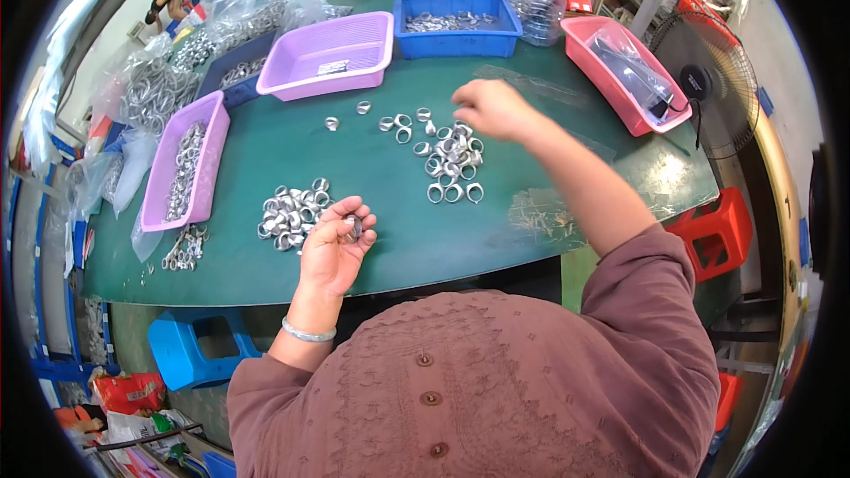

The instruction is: The person picks up metal rings from a table, inserts small white components into them, and places the assembled items into a pink tray.

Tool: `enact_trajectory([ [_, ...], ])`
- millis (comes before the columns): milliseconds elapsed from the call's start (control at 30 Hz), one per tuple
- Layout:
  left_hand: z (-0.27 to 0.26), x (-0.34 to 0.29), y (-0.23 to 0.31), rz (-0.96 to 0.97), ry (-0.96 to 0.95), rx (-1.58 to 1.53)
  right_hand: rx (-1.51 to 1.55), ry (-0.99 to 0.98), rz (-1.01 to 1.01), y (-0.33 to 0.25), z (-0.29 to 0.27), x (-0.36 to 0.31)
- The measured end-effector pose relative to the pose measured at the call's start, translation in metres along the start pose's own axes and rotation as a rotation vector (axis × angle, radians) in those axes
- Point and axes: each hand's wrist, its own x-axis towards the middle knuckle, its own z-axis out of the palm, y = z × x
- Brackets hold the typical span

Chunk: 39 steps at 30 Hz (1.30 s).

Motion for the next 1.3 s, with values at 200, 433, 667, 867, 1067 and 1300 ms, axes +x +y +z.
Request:
enact_trajectory([
  [200,-0.008,-0.017,0.009,0.019,0.024,-0.004,-0.253,-0.100,-0.037,-0.044,0.054,0.031],
  [433,-0.019,-0.027,0.012,-0.010,0.030,0.008,-0.372,-0.183,-0.115,-0.052,0.058,0.038],
  [667,-0.013,-0.016,0.010,-0.040,0.015,0.049,-0.315,-0.185,-0.149,-0.046,0.062,0.041],
  [867,-0.005,-0.009,0.008,-0.062,0.049,0.096,-0.312,-0.142,-0.219,-0.040,0.066,0.038],
  [1067,0.001,-0.004,0.008,-0.064,0.033,0.105,-0.191,-0.079,-0.214,-0.041,0.065,0.032],
  [1300,0.021,-0.003,0.014,-0.045,-0.040,0.120,1.395,-0.283,-0.053,-0.071,0.047,0.007],
])
